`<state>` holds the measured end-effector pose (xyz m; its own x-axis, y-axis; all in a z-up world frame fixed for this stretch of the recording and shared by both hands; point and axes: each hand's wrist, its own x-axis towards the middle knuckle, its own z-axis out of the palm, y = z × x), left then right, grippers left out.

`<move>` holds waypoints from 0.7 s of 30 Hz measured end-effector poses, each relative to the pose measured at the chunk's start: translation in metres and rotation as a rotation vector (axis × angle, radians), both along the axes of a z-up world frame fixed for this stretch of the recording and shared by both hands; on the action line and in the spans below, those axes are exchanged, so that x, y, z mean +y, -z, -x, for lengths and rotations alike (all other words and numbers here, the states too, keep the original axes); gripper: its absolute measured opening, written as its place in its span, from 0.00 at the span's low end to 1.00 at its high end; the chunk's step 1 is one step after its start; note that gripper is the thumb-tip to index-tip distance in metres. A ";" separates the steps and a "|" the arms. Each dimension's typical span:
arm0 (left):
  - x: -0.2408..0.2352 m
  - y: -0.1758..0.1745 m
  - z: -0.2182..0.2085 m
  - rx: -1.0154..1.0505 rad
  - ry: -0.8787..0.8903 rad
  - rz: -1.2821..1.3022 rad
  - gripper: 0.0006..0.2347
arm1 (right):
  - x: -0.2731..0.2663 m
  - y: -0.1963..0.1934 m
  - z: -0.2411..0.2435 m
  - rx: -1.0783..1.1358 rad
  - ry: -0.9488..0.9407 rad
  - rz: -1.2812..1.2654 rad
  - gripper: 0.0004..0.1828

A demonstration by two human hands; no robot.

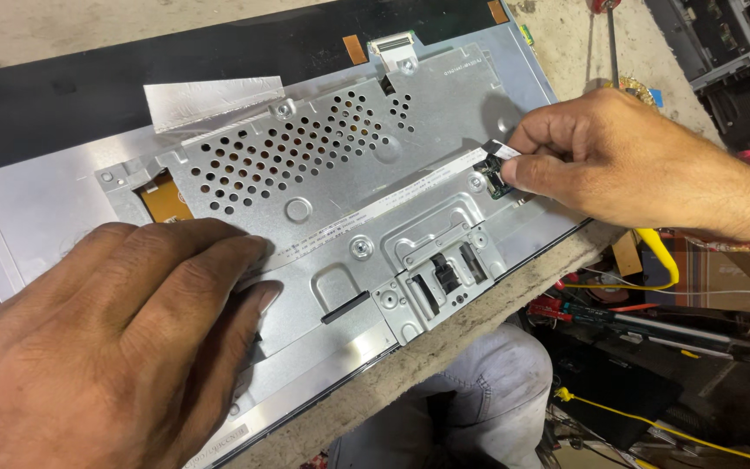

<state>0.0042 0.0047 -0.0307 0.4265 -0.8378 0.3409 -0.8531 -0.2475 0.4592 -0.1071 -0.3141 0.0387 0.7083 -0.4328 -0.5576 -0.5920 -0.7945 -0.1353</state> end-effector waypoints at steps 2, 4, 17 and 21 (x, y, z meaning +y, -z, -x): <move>0.000 0.001 -0.001 -0.012 0.002 -0.017 0.12 | -0.002 0.001 0.000 0.006 0.011 -0.017 0.16; -0.001 0.001 -0.002 -0.016 0.005 -0.017 0.11 | -0.004 0.001 0.001 0.029 0.010 -0.001 0.16; 0.001 0.001 0.002 -0.012 -0.030 -0.020 0.11 | -0.006 -0.008 0.007 -0.118 -0.060 0.069 0.14; 0.000 0.001 0.002 -0.016 -0.051 -0.029 0.11 | -0.006 -0.011 0.015 -0.325 -0.281 0.125 0.14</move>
